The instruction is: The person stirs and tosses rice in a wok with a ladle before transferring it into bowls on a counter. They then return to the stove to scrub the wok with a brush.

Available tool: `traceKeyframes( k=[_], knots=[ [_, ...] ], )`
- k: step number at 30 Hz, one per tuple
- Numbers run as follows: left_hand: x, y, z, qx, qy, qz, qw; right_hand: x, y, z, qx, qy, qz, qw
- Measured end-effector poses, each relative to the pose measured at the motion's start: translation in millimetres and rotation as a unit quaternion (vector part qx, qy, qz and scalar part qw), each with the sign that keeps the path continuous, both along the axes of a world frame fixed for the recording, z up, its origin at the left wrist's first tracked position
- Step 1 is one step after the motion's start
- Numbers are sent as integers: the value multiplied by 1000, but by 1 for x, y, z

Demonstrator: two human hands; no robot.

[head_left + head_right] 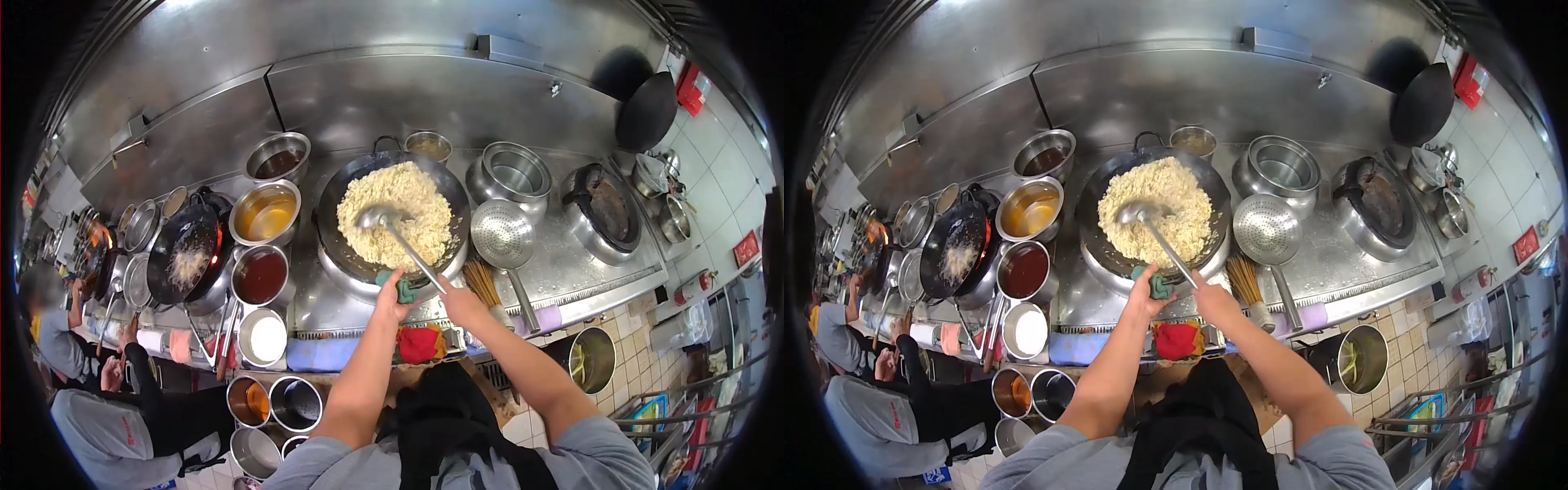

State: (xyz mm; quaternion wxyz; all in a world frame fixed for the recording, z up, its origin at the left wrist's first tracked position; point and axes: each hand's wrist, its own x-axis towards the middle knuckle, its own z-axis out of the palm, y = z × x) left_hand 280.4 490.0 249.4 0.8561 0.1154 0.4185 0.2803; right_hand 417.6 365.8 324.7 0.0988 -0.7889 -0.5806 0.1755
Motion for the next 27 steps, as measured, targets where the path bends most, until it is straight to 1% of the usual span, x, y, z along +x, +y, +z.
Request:
traceKeyframes(
  k=[2,3,5,7,9,10,11,12,13,14,15,16,17,18,19,20,22,23,25,26,27],
  knots=[
    [-2,-6,15,-11,-10,3,1000,24,-33,18,-34,-36,72,996],
    [-2,1,8,-31,-45,-41,998,30,-40,34,-33,-40,71,996],
    [8,12,-15,-38,-32,-30,998,30,-60,65,-69,-70,22,995],
    [12,17,-31,-25,-18,-18,999,19,-83,76,-68,-52,21,996],
    [7,7,-28,-32,-17,4,999,17,-113,99,-58,-2,47,997],
    [2,-6,-10,-38,-13,16,999,27,-134,120,-52,31,69,996],
    [-7,-30,13,-43,-9,18,999,35,-154,151,-74,34,94,992],
    [-20,-60,46,-62,-17,20,998,43,-167,179,-95,39,119,987],
    [-30,-83,75,-77,-26,22,996,49,-175,196,-97,43,122,987],
    [-36,-97,93,-95,-1,0,995,55,-179,210,-147,35,134,979],
    [-36,-99,110,-85,-4,6,996,59,-178,217,-195,26,143,970],
    [-35,-99,121,-79,-5,7,997,59,-170,212,-198,30,141,970],
    [-28,-84,114,-80,-3,1,997,58,-153,196,-183,16,129,974],
    [-19,-62,97,-80,-3,-6,997,57,-135,176,-168,1,117,979],
    [-13,-42,68,-79,9,-9,997,58,-115,145,-126,7,112,986],
    [-11,-42,43,-36,35,-20,999,56,-98,111,-87,12,109,990],
    [-19,-75,15,37,29,-35,998,35,-63,77,-89,-56,34,994],
    [-29,-94,-1,30,32,-41,998,20,-63,68,-96,-52,28,994],
    [-36,-110,-18,65,127,-41,989,7,-64,64,-23,-50,8,998],
    [-35,-110,-19,67,125,-42,989,4,-73,70,-22,-51,7,998],
    [-33,-107,-19,57,97,6,994,0,-84,81,-25,-52,15,998]
  ],
)
